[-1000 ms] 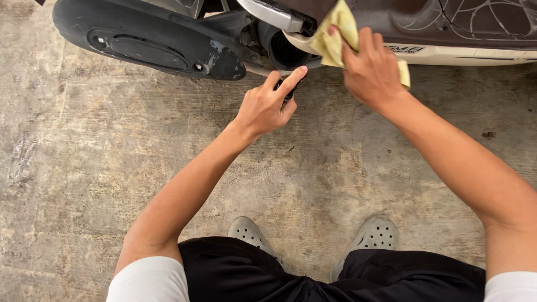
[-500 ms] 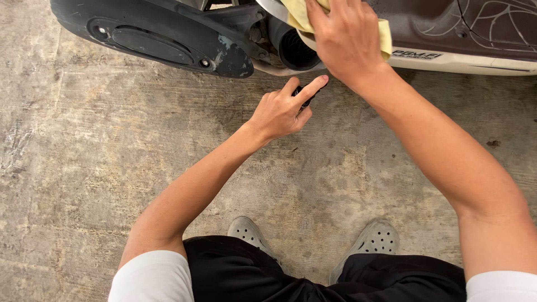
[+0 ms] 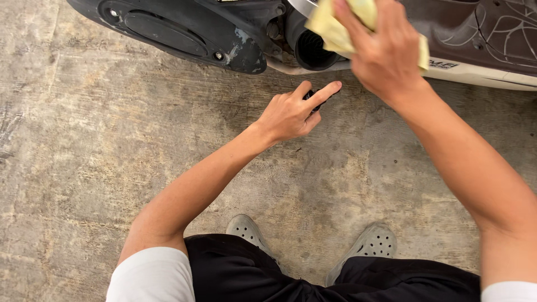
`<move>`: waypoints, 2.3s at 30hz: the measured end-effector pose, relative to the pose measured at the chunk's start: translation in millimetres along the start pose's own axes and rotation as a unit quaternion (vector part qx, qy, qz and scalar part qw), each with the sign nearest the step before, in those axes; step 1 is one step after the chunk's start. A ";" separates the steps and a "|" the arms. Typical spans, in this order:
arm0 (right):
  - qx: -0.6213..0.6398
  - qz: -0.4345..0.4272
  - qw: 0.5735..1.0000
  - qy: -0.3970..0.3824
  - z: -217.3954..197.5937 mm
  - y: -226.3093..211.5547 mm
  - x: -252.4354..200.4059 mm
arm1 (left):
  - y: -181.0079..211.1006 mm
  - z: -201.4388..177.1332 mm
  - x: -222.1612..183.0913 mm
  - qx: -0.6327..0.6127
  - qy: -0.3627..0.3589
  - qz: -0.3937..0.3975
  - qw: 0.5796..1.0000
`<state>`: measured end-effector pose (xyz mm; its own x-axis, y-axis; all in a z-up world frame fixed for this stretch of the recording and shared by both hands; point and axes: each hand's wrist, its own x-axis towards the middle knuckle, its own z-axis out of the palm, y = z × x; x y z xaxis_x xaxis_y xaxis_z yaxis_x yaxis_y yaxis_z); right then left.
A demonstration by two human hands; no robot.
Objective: The person cleans the side panels and lower body of a scooter using a spray bottle and a yellow cloth. They repeatedly spray the cleaning solution onto the scooter's surface and wipe it down with the cloth, focusing on the area around the rear wheel and the footrest.
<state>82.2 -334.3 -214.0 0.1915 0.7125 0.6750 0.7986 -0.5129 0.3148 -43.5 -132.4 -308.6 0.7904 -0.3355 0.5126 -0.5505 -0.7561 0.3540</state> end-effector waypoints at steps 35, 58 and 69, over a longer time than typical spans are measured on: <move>-0.067 -0.004 0.994 -0.081 30.3 -33.1 15.4 | -5.1 3.6 -17.4 -0.035 0.053 0.014 0.998; 0.011 0.071 0.990 -0.124 -9.6 13.5 -67.6 | 1.3 -4.0 -13.2 -0.057 0.002 -0.030 0.998; -0.072 0.053 0.990 -0.110 14.8 7.2 -45.9 | 1.5 3.4 -4.7 -0.064 -0.018 -0.053 0.996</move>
<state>87.6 -363.6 -252.6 0.4026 0.7301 0.5521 0.6803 -0.6422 0.3531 -47.1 -133.8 -313.1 0.8536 -0.2795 0.4397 -0.4917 -0.7110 0.5027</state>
